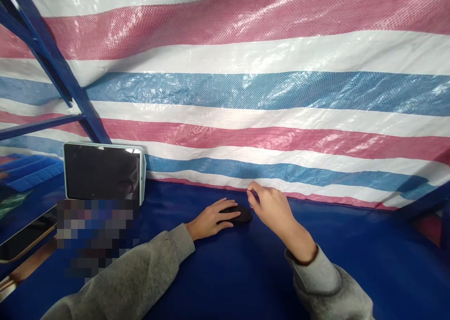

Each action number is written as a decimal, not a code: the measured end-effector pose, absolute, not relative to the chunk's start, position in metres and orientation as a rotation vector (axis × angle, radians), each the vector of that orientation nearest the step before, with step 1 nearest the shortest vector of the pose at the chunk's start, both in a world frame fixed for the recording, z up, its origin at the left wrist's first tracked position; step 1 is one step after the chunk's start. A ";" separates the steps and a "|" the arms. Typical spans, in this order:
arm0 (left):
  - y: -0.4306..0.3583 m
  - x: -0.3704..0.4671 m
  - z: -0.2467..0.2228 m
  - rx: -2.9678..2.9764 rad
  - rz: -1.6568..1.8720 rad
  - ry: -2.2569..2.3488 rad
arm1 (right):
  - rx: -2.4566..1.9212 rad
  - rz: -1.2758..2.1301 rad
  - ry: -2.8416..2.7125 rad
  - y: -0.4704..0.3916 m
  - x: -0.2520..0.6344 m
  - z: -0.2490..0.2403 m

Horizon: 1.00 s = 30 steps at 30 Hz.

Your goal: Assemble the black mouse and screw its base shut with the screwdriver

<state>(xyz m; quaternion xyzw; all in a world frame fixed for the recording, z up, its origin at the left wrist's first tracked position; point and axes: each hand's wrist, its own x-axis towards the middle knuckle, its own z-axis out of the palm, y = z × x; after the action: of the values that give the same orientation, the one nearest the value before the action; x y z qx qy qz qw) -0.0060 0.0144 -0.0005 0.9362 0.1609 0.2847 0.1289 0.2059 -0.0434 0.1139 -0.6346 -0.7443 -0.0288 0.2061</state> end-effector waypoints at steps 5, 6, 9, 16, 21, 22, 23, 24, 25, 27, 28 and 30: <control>0.014 -0.006 0.002 2.729 0.840 0.436 | -1.862 -0.161 -2.092 -0.043 0.206 0.112; 0.014 -0.005 0.003 2.729 0.841 0.432 | -1.862 -0.162 -2.094 -0.044 0.205 0.113; 0.013 -0.005 0.004 2.730 0.841 0.434 | -1.813 -0.136 -2.125 -0.047 0.204 0.116; 0.013 -0.005 0.004 2.742 0.832 0.447 | -1.761 -0.128 -2.156 -0.044 0.207 0.113; 0.012 -0.005 0.004 2.752 0.834 0.455 | -1.833 -0.176 -2.134 -0.046 0.206 0.114; 0.013 -0.005 0.004 2.756 0.841 0.450 | -1.824 -0.182 -2.139 -0.047 0.206 0.115; 0.013 -0.005 0.003 2.759 0.848 0.445 | -1.805 -0.188 -2.149 -0.047 0.206 0.116; 0.013 -0.005 0.003 2.761 0.855 0.443 | -1.778 -0.190 -2.164 -0.048 0.206 0.117; 0.013 -0.005 0.003 2.762 0.859 0.443 | -1.752 -0.187 -2.178 -0.047 0.206 0.117; 0.013 -0.005 0.003 2.763 0.859 0.451 | -1.715 -0.172 -2.192 -0.046 0.208 0.115; 0.013 -0.005 0.003 2.765 0.856 0.457 | -1.707 -0.165 -2.193 -0.045 0.209 0.113; 0.013 -0.005 0.003 2.770 0.852 0.467 | -1.723 -0.169 -2.178 -0.043 0.210 0.110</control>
<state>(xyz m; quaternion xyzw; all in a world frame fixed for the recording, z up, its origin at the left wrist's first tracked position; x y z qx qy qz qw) -0.0051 0.0127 0.0032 0.9387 0.1581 0.2886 0.1028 0.2100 -0.0427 0.1105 -0.6092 -0.7703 -0.0599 0.1788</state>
